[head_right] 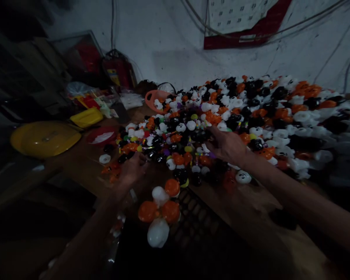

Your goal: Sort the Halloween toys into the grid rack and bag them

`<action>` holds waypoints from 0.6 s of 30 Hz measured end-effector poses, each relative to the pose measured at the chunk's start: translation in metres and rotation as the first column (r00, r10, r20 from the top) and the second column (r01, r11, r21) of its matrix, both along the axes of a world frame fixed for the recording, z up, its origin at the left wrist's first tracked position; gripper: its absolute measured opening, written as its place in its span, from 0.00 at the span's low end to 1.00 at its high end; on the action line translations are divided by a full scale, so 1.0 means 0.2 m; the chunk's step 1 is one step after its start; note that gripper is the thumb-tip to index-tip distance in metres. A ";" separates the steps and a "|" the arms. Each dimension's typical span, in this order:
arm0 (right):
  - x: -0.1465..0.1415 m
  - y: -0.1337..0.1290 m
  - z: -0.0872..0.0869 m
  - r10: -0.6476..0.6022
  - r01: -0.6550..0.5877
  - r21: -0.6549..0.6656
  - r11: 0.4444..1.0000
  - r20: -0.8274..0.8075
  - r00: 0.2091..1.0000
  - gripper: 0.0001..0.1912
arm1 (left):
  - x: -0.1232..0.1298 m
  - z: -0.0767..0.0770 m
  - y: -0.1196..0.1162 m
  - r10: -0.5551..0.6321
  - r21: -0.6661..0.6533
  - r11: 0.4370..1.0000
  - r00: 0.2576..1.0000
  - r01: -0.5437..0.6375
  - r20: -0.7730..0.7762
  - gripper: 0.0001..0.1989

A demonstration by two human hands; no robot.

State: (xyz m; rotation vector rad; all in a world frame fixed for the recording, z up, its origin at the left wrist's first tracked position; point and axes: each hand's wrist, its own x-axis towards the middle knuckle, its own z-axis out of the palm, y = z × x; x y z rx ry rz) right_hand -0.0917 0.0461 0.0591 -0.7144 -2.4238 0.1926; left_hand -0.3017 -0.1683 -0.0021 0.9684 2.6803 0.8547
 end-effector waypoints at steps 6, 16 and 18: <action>0.45 -0.24 -0.25 0.018 -0.009 -0.121 0.993 0.070 0.997 0.09 | -0.01 0.04 -0.23 -0.008 0.311 0.942 0.917 -0.127 0.400 0.17; 0.53 -0.63 -0.40 0.036 -0.092 -0.520 0.849 -0.116 0.993 0.07 | 0.32 0.32 -0.21 -0.390 0.495 0.866 0.720 0.075 0.573 0.11; 0.53 -0.64 -0.44 0.036 -0.075 -0.524 0.849 -0.085 0.996 0.06 | 0.38 0.35 -0.17 -0.448 0.501 0.845 0.762 0.189 0.467 0.09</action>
